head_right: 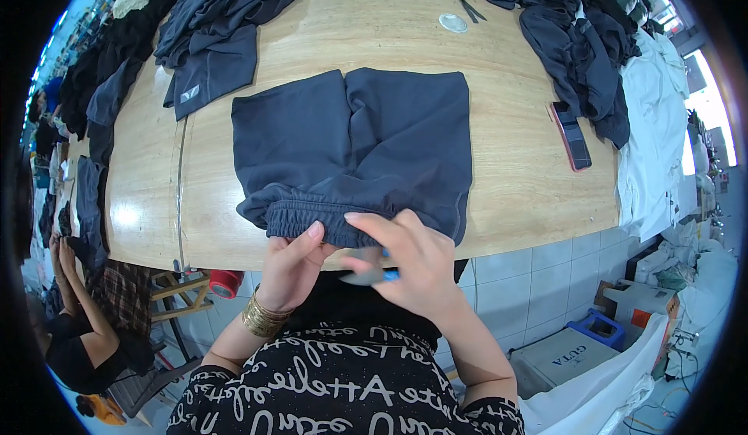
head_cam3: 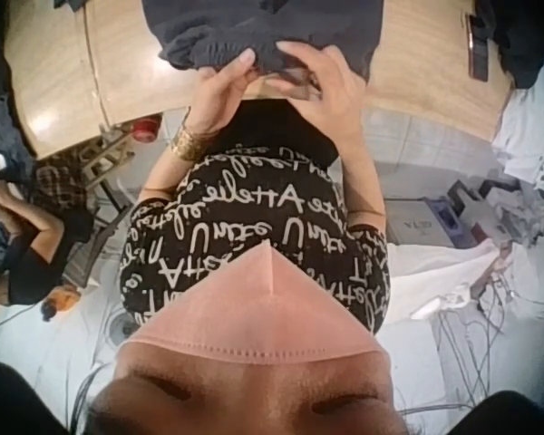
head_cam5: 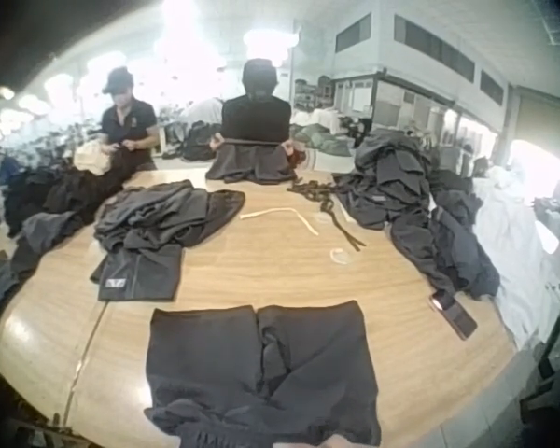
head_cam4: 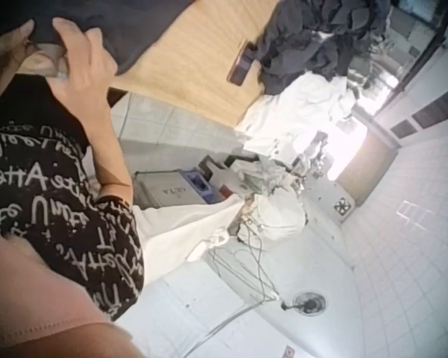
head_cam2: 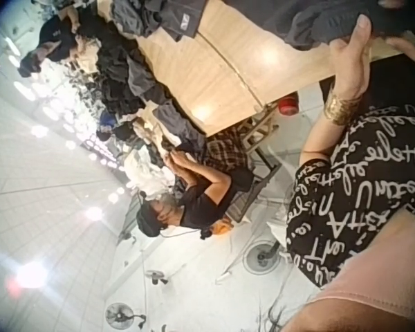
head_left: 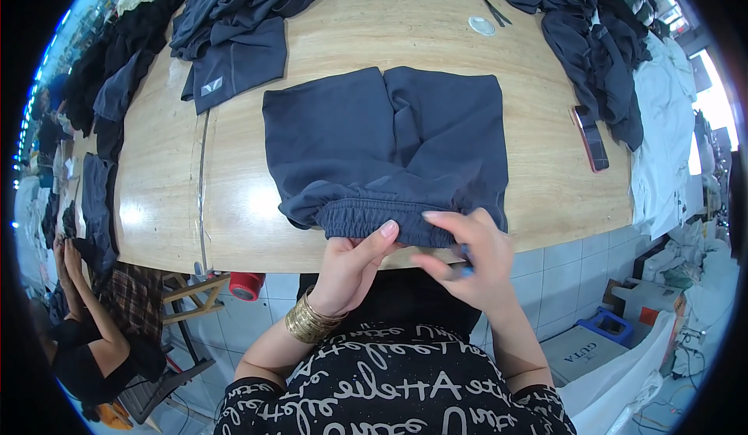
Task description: Inspecting and trimming loose threads from a pair of gray athletic shorts.
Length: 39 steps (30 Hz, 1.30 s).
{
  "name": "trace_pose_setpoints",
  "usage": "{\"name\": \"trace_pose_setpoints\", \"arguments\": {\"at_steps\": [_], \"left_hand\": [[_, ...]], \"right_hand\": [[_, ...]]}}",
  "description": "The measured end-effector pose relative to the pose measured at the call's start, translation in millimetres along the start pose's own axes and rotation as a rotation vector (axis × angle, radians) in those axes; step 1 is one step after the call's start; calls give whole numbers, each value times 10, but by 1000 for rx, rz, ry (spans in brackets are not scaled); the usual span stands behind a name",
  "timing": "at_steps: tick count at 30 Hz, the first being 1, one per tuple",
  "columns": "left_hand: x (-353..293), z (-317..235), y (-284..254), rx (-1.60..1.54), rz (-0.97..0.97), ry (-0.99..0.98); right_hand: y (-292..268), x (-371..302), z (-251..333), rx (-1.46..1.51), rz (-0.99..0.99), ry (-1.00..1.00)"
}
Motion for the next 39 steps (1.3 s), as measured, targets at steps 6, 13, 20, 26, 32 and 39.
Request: {"name": "trace_pose_setpoints", "arguments": {"at_steps": [6,13,20,26,32,39], "left_hand": [[-132,-181,420,575,404,-212],[110,-636,626,1155,479,518],[158,-492,324,764,268,105],[174,-460,289,707,262,55],[190,-396,349,821,303,117],[186,-388,248,840,238,103]], "right_hand": [[47,67,-464,203,121,308],[247,-40,-490,649,438,678],[172,16,-455,790,352,742],[232,4,-486,787,403,788],[346,-21,-478,788,396,771],[241,91,-419,558,288,452]]}}
Point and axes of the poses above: each hand's wrist, its own x-axis towards the middle knuckle, its own y-axis out of the palm, z = x × y, the point moved 8 cm from there along x, towards the middle knuckle, and after that the axes turned 14 degrees about -x, right-handed, at the moved point
